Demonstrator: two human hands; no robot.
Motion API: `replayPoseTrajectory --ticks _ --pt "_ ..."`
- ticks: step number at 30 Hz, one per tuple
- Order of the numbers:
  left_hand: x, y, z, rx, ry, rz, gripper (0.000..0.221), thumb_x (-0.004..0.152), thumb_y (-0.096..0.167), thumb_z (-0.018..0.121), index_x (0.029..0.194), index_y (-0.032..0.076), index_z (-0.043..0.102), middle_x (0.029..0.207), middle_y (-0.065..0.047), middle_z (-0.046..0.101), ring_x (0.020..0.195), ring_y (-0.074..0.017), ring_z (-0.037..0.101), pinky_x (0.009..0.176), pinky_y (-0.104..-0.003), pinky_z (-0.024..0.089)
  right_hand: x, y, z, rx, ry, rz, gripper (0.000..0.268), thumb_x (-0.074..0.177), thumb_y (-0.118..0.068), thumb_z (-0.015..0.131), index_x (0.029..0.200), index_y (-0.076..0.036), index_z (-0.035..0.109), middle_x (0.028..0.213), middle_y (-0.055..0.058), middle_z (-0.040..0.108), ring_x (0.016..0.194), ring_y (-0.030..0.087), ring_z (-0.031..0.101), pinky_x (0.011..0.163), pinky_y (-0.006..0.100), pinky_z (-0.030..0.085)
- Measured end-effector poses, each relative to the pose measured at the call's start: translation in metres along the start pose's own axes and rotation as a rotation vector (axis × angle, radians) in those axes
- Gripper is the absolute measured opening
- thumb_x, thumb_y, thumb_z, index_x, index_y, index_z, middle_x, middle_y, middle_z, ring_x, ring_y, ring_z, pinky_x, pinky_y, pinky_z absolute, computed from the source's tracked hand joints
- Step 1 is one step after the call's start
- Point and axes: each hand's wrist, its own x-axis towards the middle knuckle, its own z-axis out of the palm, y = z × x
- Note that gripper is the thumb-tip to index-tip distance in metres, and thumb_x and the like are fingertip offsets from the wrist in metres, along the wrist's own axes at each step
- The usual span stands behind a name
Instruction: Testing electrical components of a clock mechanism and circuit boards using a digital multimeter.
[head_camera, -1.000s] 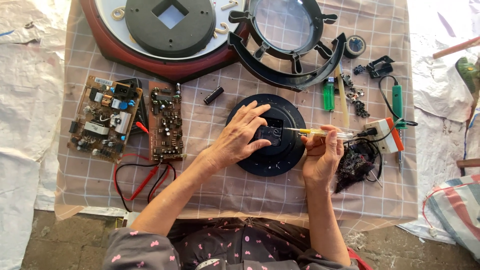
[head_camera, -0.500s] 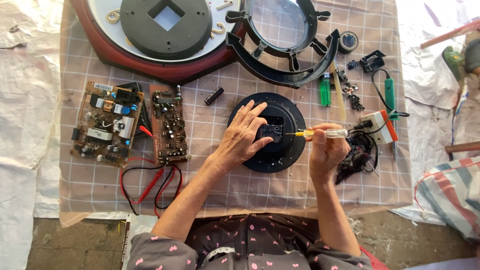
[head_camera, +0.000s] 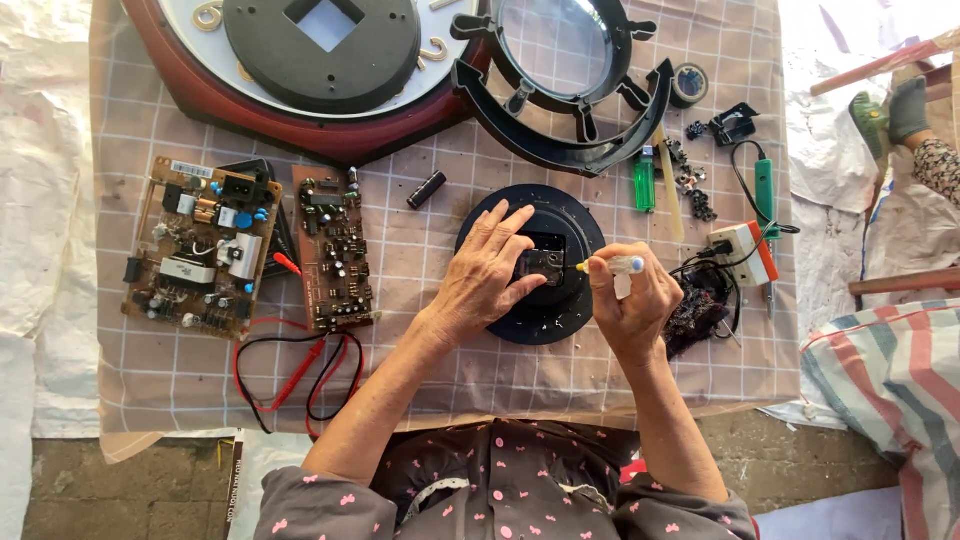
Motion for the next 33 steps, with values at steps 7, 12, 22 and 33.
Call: replayPoseTrajectory --ticks 7,12,22,33 --pt "0.000 -0.001 0.001 0.002 -0.007 -0.006 0.040 0.074 0.040 0.064 0.098 0.010 0.052 0.129 -0.009 0.043 0.123 -0.0315 0.036 0.103 -0.040 0.028 0.011 -0.011 0.000 0.045 -0.028 -0.008 0.016 0.087 -0.021 0.056 0.079 -0.008 0.060 0.065 0.005 0.055 0.055 0.026 0.053 0.053 0.032 0.044" --pt "0.001 0.001 -0.003 -0.007 -0.013 -0.012 0.038 0.075 0.038 0.063 0.097 0.009 0.052 0.128 -0.010 0.043 0.122 -0.0319 0.036 0.102 -0.040 0.029 0.015 -0.019 0.002 -0.031 -0.063 -0.018 0.013 0.085 -0.020 0.059 0.079 -0.009 0.059 0.060 0.005 0.050 0.053 0.026 0.052 0.051 0.033 0.044" --pt "0.002 0.000 0.000 -0.011 -0.010 0.005 0.039 0.075 0.038 0.064 0.097 0.009 0.052 0.128 -0.009 0.044 0.122 -0.0313 0.037 0.102 -0.040 0.028 -0.005 -0.011 0.003 0.280 0.150 0.501 0.017 0.090 -0.015 0.052 0.079 -0.003 0.057 0.059 0.005 0.056 0.054 0.011 0.054 0.055 0.026 0.045" --pt "0.007 0.004 -0.005 -0.069 -0.053 -0.015 0.047 0.071 0.045 0.065 0.097 0.008 0.052 0.129 -0.010 0.043 0.122 -0.0322 0.036 0.103 -0.041 0.027 -0.027 0.005 0.015 0.724 0.469 1.012 0.024 0.087 -0.024 0.056 0.082 -0.001 0.059 0.054 0.004 0.050 0.048 0.009 0.055 0.055 0.022 0.053"
